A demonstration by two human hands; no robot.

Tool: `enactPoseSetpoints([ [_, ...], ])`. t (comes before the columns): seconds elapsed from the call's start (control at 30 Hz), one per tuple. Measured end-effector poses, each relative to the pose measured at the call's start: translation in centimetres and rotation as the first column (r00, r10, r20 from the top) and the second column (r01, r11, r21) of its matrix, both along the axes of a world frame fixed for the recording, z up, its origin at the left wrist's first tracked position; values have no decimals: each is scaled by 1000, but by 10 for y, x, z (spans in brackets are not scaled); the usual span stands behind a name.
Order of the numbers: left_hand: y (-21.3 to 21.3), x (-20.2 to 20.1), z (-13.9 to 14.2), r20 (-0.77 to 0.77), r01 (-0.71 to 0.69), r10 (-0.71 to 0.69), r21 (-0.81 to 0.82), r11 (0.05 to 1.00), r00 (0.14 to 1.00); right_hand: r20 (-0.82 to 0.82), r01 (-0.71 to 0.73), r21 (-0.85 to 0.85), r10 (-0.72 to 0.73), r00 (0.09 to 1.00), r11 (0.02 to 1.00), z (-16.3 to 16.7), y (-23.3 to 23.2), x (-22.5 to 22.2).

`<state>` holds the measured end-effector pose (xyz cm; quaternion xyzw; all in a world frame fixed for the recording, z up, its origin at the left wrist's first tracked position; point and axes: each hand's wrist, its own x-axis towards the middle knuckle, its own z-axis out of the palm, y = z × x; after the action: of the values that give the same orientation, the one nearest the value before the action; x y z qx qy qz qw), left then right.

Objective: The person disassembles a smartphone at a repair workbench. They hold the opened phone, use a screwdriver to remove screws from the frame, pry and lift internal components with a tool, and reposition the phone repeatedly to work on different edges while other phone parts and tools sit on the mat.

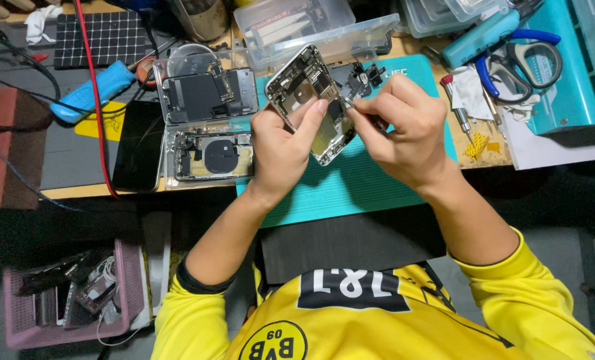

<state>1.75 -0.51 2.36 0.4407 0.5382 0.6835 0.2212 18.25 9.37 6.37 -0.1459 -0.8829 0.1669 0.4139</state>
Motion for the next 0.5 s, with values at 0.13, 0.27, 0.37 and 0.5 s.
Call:
enactPoseSetpoints([
  [0.13,-1,-7,-1,94,91,-89,-14,996,992,28,-73,-10,73,997,997,3,8,4],
  [0.27,-2,-10,0,129,143,-140,-20,989,982,47,-106,1,105,993,994,5,13,6],
  [0.37,-2,-11,0,147,143,-137,-32,989,980,53,-91,28,89,995,996,6,12,7],
  [0.5,0,-9,-3,137,113,-112,-4,994,984,63,-48,74,43,997,996,7,7,7],
])
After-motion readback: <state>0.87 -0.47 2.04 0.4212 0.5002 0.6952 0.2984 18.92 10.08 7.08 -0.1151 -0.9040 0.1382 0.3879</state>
